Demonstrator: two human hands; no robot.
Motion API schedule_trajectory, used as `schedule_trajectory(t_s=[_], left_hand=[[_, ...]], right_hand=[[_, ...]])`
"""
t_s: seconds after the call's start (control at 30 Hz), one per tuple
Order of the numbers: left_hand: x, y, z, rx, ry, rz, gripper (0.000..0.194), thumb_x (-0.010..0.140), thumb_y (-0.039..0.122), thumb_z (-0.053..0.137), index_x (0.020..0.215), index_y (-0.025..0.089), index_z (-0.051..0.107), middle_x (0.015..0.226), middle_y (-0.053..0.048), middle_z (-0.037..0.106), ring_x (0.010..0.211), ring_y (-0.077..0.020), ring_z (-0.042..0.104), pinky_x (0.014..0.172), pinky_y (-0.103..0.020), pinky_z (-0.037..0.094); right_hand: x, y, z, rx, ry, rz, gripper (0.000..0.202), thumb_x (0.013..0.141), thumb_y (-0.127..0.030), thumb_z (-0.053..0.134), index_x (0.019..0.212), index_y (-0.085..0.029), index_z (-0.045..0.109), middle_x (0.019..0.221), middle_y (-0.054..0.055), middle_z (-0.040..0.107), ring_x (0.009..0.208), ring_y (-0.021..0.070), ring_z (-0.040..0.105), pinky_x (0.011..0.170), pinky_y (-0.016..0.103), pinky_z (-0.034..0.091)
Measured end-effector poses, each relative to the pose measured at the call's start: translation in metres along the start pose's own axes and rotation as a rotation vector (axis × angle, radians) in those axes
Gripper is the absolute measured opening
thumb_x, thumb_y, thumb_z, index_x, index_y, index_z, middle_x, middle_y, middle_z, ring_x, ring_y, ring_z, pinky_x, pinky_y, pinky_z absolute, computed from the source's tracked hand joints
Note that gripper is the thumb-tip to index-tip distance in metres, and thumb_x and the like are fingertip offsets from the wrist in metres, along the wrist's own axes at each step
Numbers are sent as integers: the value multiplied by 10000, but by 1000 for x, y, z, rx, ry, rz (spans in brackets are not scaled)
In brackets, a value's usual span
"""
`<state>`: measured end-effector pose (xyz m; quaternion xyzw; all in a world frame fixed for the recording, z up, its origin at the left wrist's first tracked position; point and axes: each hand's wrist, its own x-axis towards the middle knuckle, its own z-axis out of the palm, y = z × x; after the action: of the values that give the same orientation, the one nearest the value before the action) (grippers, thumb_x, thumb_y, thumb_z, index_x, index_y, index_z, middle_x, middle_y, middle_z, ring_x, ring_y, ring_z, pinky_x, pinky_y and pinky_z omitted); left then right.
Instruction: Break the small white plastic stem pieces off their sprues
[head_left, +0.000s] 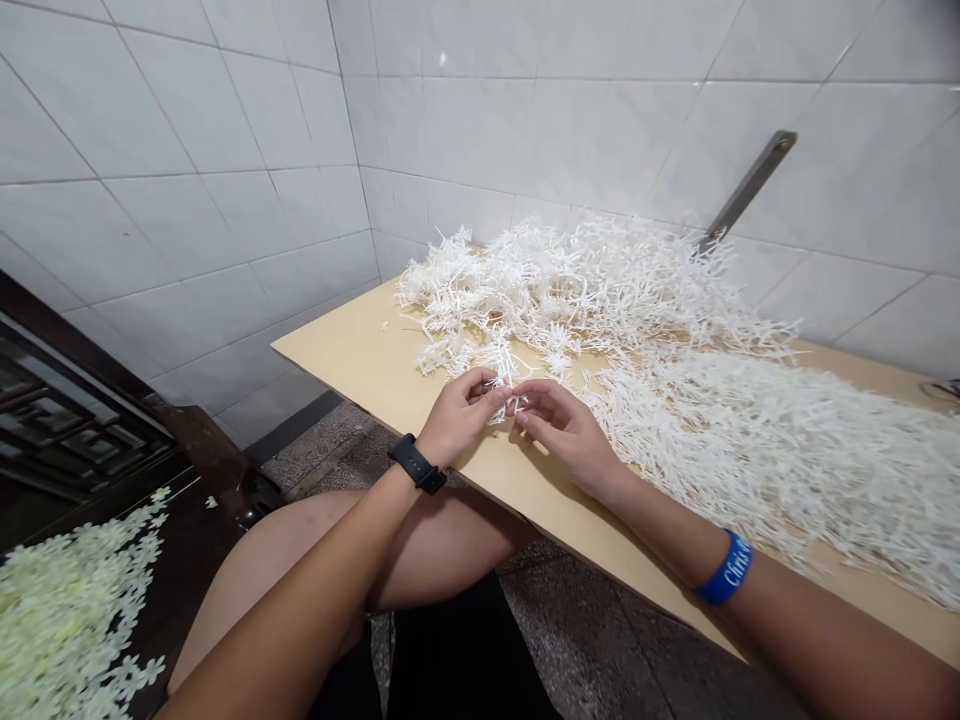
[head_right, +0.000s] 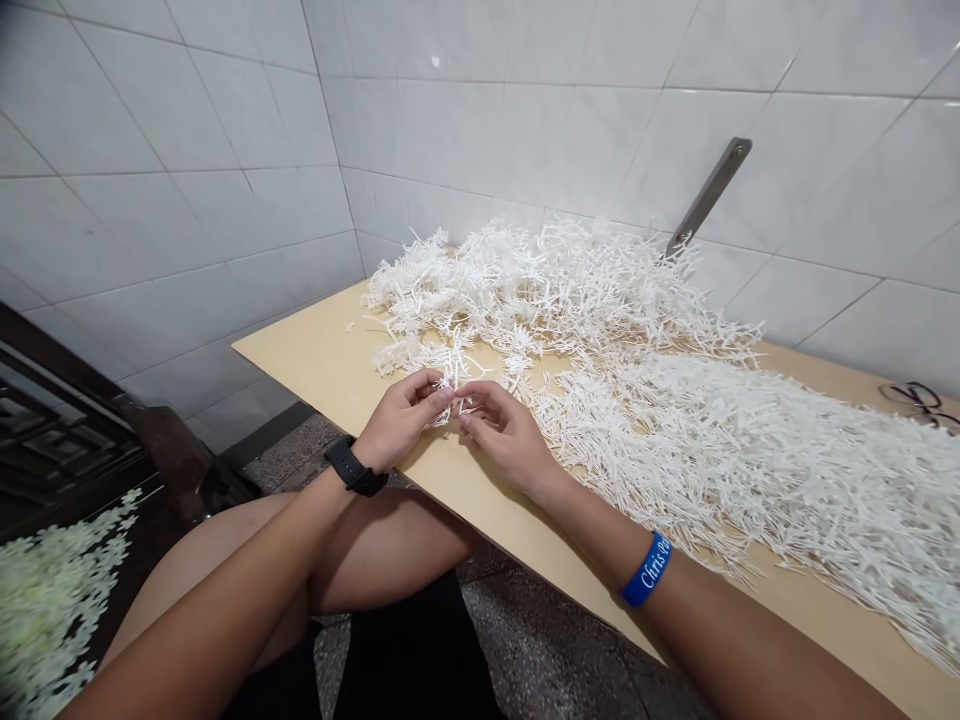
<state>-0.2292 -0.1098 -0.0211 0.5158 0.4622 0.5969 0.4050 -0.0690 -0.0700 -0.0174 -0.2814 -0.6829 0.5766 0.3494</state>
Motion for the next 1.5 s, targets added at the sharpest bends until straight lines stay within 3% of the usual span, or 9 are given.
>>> schedule_trajectory(t_s=[0.23, 0.47, 0.77, 0.93, 1.1, 1.2, 1.37, 1.43, 1.5], left_hand=[[0, -1, 0, -51, 11, -19, 333, 740, 421, 711, 941, 165, 640, 658, 20, 584, 627, -119, 534, 620, -242, 427], [-1, -2, 1, -85, 3, -45, 317, 727, 413, 724, 926, 172, 670, 662, 8, 623, 583, -126, 540, 561, -245, 398], [-1, -3, 0, -29, 10, 0, 273, 742, 391, 710, 880, 157, 688, 720, -14, 645, 643, -126, 548, 629, -255, 432], [-1, -4, 0, -54, 8, -7, 262, 766, 386, 698, 904, 164, 682, 775, -22, 662, 682, -131, 570, 650, -250, 442], [-2, -4, 0, -123, 37, -31, 327, 750, 442, 709, 900, 153, 674, 847, -39, 677, 698, -129, 570, 668, -252, 451], [1, -3, -2, -86, -2, -66, 403, 765, 473, 691, 1000, 145, 672, 915, -54, 676, 735, -133, 574, 689, -254, 450], [4, -1, -2, 15, -277, -80, 508, 804, 529, 631, 1126, 140, 678, 1098, -115, 681, 1017, -237, 608, 904, -339, 451], [4, 0, -1, 48, -281, -56, 485, 822, 540, 600, 1101, 157, 703, 1115, -106, 690, 1067, -249, 603, 947, -342, 436], [2, -1, 1, 77, -204, -52, 445, 845, 533, 566, 1018, 159, 732, 1030, -93, 718, 1006, -235, 631, 911, -327, 456]], right_hand=[[1, 1, -2, 95, 27, 21, 348, 768, -339, 702, 1049, -239, 523, 725, -38, 591, 679, 127, 581, 626, 275, 464], [2, 5, -7, 128, -118, 45, 313, 793, -380, 687, 1043, -215, 592, 715, -18, 596, 636, 130, 563, 634, 300, 466], [1, -1, -7, 59, -61, 33, 204, 762, -380, 703, 803, -199, 618, 722, -19, 548, 626, 112, 479, 571, 264, 393], [2, -2, -7, 48, -68, 68, 250, 765, -420, 686, 800, -191, 592, 659, -31, 497, 594, 113, 437, 564, 269, 371], [2, -1, -7, -14, -129, 21, 233, 810, -417, 647, 839, -192, 594, 722, -14, 508, 639, 122, 450, 593, 271, 381], [2, -1, -7, -48, -147, -33, 212, 847, -407, 611, 864, -196, 609, 717, -10, 509, 640, 127, 456, 606, 277, 389], [1, 4, -7, -127, -89, -115, 268, 899, -415, 521, 759, -195, 583, 624, -17, 480, 578, 129, 431, 563, 274, 354], [2, 4, -6, -187, -56, -111, 314, 906, -413, 503, 691, -191, 553, 588, -19, 470, 560, 129, 423, 557, 272, 343], [1, 4, -5, -256, -51, -97, 351, 910, -402, 493, 638, -185, 535, 571, -15, 487, 558, 129, 439, 565, 271, 341]])
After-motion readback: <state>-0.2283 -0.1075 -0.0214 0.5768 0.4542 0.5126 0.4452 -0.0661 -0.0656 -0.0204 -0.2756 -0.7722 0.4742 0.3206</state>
